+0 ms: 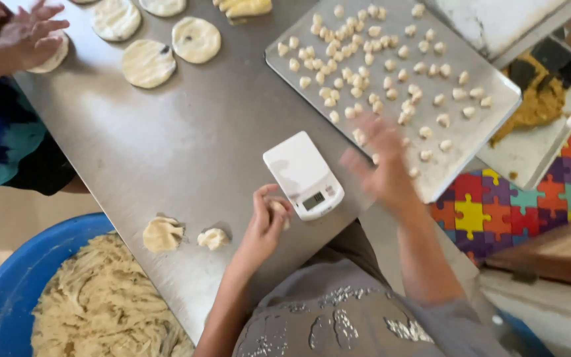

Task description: The person portions dough from a large blue basin, weighs each piece on a digital scale, and places the weighed pieces onto a metal tray. Another person flattens dough pieces on the table nearby.

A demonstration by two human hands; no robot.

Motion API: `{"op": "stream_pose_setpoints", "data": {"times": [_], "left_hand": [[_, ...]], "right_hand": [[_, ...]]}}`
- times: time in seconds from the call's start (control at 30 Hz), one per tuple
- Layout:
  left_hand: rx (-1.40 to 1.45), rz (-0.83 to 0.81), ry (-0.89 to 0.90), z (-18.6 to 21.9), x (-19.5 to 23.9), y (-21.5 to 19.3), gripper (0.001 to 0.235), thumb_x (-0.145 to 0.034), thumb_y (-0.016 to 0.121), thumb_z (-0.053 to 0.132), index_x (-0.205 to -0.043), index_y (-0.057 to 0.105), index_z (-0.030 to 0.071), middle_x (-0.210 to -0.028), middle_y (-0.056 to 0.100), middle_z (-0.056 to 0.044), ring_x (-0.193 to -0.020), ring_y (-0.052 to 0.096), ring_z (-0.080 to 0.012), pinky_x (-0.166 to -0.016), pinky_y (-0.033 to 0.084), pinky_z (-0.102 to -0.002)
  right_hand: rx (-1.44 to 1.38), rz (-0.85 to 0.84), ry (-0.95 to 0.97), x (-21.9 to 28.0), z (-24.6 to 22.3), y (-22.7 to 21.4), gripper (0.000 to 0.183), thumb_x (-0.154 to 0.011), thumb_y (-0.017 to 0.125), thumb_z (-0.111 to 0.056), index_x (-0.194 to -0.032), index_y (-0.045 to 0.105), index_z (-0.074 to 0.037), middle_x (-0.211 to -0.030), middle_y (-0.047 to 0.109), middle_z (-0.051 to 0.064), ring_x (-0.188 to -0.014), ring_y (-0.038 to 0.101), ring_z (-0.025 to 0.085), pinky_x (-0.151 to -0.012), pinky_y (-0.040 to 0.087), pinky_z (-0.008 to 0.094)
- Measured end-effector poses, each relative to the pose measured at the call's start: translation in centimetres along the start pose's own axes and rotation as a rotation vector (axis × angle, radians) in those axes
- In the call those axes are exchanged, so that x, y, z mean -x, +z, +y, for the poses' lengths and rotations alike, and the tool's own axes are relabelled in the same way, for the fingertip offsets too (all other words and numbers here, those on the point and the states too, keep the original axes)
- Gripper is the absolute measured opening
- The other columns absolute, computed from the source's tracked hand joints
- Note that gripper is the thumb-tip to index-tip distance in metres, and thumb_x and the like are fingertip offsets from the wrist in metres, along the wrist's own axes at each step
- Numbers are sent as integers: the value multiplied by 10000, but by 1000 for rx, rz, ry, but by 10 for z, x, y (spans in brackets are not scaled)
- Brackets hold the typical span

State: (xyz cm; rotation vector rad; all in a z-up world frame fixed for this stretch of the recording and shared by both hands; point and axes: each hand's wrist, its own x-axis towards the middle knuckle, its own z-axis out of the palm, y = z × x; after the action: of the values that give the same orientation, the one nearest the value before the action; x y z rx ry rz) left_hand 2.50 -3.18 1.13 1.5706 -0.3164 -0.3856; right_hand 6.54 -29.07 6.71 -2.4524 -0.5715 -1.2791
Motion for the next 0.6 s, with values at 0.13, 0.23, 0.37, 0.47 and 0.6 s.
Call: {"op": "stream_pose_setpoints", "data": {"times": [0.13, 0.23, 0.37, 0.47, 0.6], "left_hand": [[59, -230, 46, 32, 20, -1, 711, -942, 406, 29, -1440, -103, 26, -915, 583, -143, -789, 532, -188, -756, 493, -321], [27, -268, 129, 43, 19, 2, 729, -940, 348, -12, -1462, -156, 53, -856, 571, -129, -747, 543, -195, -715, 525, -329], [18, -194, 184, 35, 27, 9, 616, -979, 249, 70, -1457, -135, 8, -708, 511, -69, -604, 463, -174, -603, 466, -301], [121, -77, 199, 15, 30, 22, 553, -1010, 208, 175, -1442, -93, 4, -665, 435, 12, -573, 423, -85, -592, 397, -209], [196, -15, 246, 5, 27, 27, 462, -1012, 236, 138, -1421, 56, 20, -673, 447, 16, -588, 434, -71, -633, 390, -187]], "right_hand": [[-975, -668, 217, 18, -79, -3, 425, -813, 685, -119, -1216, 578, -40, -1067, 569, 154, -933, 590, 339, -843, 482, 433], [-1048, -711, 158, 23, -84, 4, 286, -845, 656, -124, -1122, 617, -63, -945, 559, 84, -785, 599, 255, -784, 497, 368], [-917, -736, 80, 19, -94, 2, 101, -878, 616, -153, -950, 587, -88, -832, 483, 19, -723, 569, 212, -725, 494, 305], [-623, -557, 5, 18, -95, 10, 109, -811, 666, -62, -872, 582, -26, -809, 536, 93, -704, 579, 269, -690, 499, 373], [-563, -230, 277, 29, -49, 31, 234, -875, 694, -232, -950, 585, -39, -809, 551, 38, -644, 559, 195, -617, 481, 301]]}}
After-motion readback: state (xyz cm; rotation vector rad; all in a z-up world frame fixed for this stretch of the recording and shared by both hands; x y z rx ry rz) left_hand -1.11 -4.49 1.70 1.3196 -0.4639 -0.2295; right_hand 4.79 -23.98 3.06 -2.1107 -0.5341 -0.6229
